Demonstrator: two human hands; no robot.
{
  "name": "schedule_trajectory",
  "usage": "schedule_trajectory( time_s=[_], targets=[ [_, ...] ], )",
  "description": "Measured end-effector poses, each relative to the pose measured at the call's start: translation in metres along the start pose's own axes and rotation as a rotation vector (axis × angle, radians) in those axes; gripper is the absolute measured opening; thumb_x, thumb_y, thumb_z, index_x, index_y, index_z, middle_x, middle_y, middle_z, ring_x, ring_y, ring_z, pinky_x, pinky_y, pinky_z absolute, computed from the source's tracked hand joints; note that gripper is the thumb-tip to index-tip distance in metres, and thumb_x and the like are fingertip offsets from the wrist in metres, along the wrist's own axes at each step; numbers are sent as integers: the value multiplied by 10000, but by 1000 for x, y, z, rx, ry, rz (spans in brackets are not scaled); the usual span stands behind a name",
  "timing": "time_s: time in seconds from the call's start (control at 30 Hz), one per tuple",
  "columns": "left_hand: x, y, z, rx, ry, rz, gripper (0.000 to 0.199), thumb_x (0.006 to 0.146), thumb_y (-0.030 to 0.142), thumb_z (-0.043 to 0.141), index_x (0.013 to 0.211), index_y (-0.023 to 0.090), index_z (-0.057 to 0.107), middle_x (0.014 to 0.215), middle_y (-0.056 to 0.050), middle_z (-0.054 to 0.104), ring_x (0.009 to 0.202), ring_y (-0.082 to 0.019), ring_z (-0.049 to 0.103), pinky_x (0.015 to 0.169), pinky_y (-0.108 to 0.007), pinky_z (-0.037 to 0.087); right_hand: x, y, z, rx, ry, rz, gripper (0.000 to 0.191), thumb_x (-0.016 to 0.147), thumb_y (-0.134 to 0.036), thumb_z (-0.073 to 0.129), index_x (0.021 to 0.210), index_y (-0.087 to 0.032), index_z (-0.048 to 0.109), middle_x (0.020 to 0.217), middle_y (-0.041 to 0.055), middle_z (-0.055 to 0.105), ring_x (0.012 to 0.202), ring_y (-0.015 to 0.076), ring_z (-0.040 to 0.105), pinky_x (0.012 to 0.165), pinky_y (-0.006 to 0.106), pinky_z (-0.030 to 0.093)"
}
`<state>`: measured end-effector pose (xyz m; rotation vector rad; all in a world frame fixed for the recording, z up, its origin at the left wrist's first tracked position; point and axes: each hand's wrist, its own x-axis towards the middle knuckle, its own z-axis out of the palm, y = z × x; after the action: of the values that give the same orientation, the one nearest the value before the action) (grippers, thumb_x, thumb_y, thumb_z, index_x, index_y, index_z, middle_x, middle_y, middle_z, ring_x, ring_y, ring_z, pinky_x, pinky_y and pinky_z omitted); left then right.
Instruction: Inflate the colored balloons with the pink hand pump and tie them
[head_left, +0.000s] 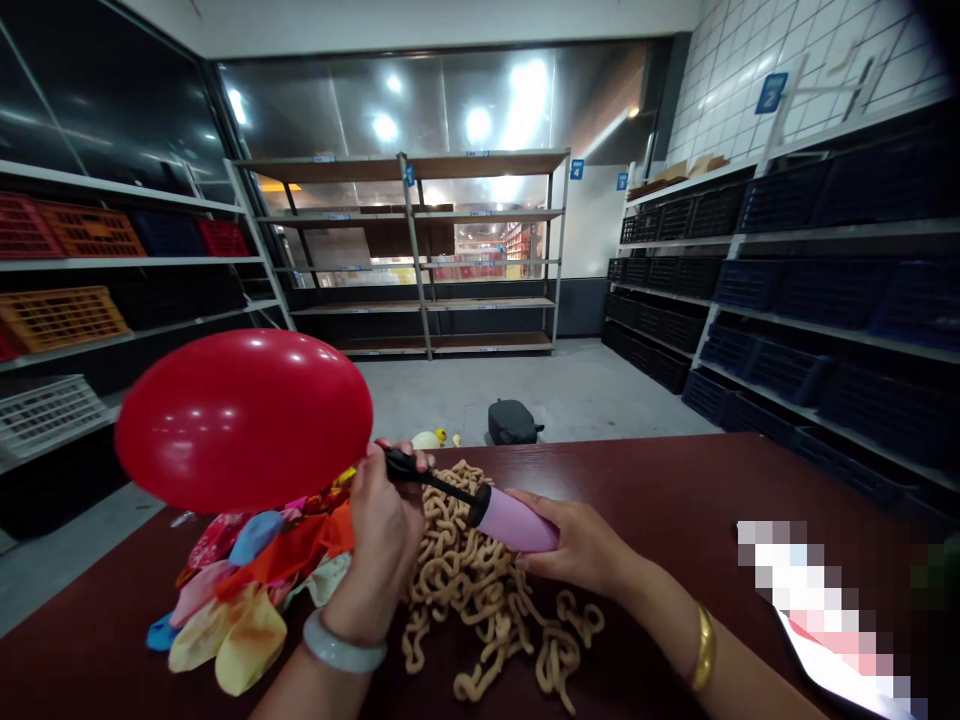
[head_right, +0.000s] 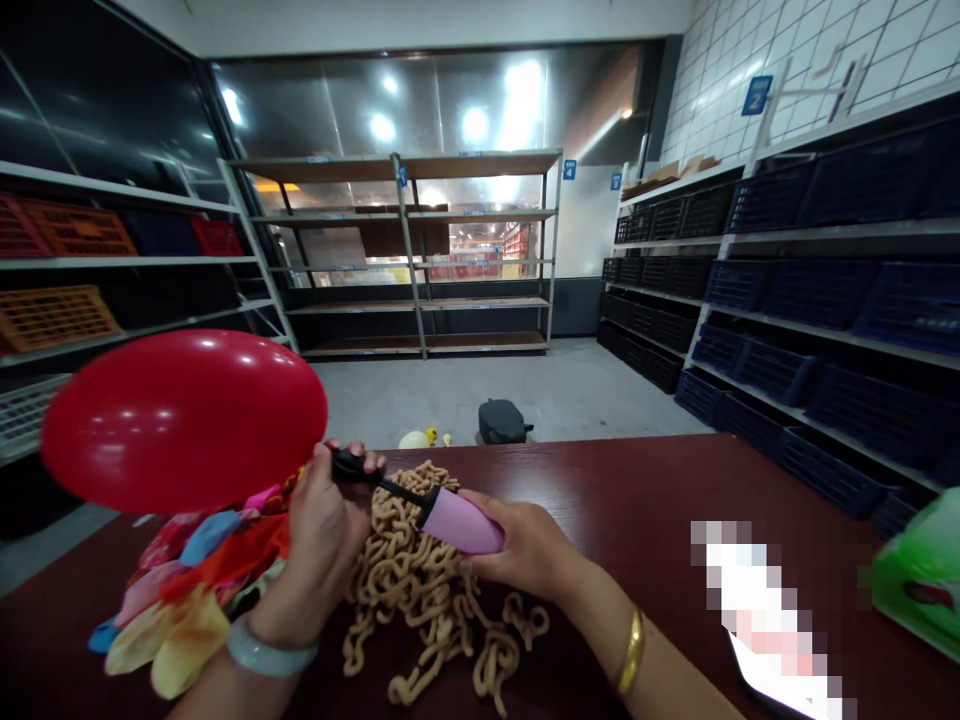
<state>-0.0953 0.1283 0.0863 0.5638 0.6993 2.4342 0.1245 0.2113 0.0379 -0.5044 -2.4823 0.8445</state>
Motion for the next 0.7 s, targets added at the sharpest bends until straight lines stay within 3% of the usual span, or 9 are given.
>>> schedule_trajectory(
  time_s=[0.23,0.47,0.7],
  targets=[
    [25,19,-13,-25,65,38,115,875,300,573,845,197,532,669,0,551,544,-142,526,611,-316,487,-2,10,-19,-117,-48,41,769,711,-394,731,1422,-320,448,1334,26,601,1132,296,618,940,390,475],
    [10,-6,-14,-58,65,-10,195,831,344,653,832,199,522,711,12,561,606,-131,551,700,-319,506,-4,12,-21,-169,-18,57,730,720,-407,719,1402,-300,482,1287,50,635,1100,308,634,898,399,490],
    [-31,-35,5,-31,-34,-118,211,821,345,665,877,213,509,754,5,579,647,-142,589,703,-310,513,-5,8,-14,-141,20,37,736,730,-422,720,1410,-309,464,1322,43,610,1134,301,617,934,406,479]
  ],
)
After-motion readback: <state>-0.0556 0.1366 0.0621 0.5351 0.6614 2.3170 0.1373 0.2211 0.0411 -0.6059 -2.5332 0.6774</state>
